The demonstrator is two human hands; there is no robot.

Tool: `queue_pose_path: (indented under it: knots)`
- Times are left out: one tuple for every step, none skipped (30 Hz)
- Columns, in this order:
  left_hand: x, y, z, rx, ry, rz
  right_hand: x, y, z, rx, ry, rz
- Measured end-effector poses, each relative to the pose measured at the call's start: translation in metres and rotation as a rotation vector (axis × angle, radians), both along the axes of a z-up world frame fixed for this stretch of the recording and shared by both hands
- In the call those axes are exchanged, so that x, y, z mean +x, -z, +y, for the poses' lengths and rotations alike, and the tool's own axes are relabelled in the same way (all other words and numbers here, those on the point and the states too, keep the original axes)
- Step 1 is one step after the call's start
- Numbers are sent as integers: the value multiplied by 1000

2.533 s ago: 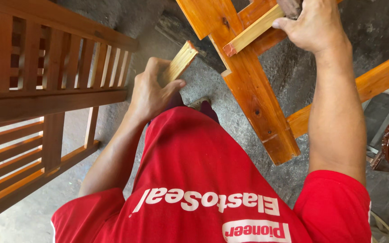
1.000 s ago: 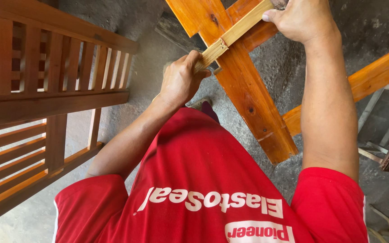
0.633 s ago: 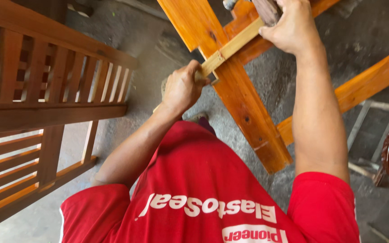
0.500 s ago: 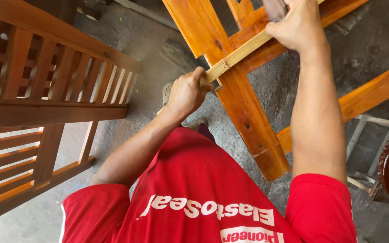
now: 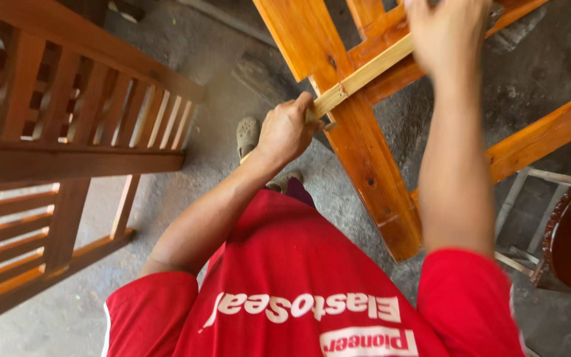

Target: The person applies reddish-brown wood glue to the ends of thin wooden slats and joins them to a larger wooden frame. They use a hammer to tap the slats into place and a chisel to scrape excess glue from the joints.

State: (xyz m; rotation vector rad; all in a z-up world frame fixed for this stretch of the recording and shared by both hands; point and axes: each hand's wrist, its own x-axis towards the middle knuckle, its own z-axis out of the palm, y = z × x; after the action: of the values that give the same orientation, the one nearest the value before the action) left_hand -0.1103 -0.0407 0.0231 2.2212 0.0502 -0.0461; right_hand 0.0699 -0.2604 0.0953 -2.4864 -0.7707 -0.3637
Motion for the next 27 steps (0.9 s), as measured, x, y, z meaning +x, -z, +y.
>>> queue_pose_path:
  knots:
    - [3,1,2,-5,0,-13,-29,-4,2,122,49,60]
    - [6,2,4,-7,4,-7,-62,-4,5,201,173,373]
    - [5,3,6,-8,13,6,-99,1,9,193,99,403]
    - [4,4,8,-9,22,18,-132,8,14,80,207,643]
    - [6,4,9,-16,36,24,-161,21,25,25,186,714]
    - [8,4,10,-24,50,30,-182,35,38,22,171,794]
    - [10,4,12,-28,70,37,-199,52,55,145,208,993]
    - [11,4,15,-32,76,24,-210,70,70,274,242,1190]
    - [11,4,15,-39,91,16,-217,86,81,545,228,1283]
    - [12,5,15,-47,106,7,-223,102,91,823,209,1359]
    - [13,6,17,-53,129,5,-227,115,97,1104,187,1418]
    - [13,7,19,-59,152,2,-233,126,103,1152,235,1409]
    - [18,7,22,-63,183,-7,-234,135,110,1208,283,1387]
    - [24,8,26,-63,210,-10,-232,142,117,1263,331,1363]
    - [26,9,26,-73,244,-3,-236,145,118,1273,351,1335]
    - [29,10,28,-84,278,4,-239,146,120,1283,371,1307]
    - [28,11,32,-91,309,35,-247,145,124,1281,399,1293]
    - [28,10,39,-97,340,67,-256,142,131,1288,474,1253]
    - [37,10,45,-100,358,76,-254,140,135,1285,524,1203]
    - [46,8,52,-90,418,71,-251,137,139,1281,573,1152]
    - [50,7,59,-78,463,76,-252,133,143,1276,601,1135]
    - [54,6,65,-66,508,81,-254,130,145,1271,630,1117]
    - [58,5,74,-70,539,108,-256,128,151,1271,655,1100]
    - [61,5,81,-73,570,135,-256,126,156,1284,665,1092]
    - [65,6,86,-77,611,159,-256,126,161,1301,681,1074]
    - [68,7,90,-101,628,211,-255,125,165,1318,698,1056]
    - [75,9,89,-125,656,256,-250,122,167,1321,718,1048]
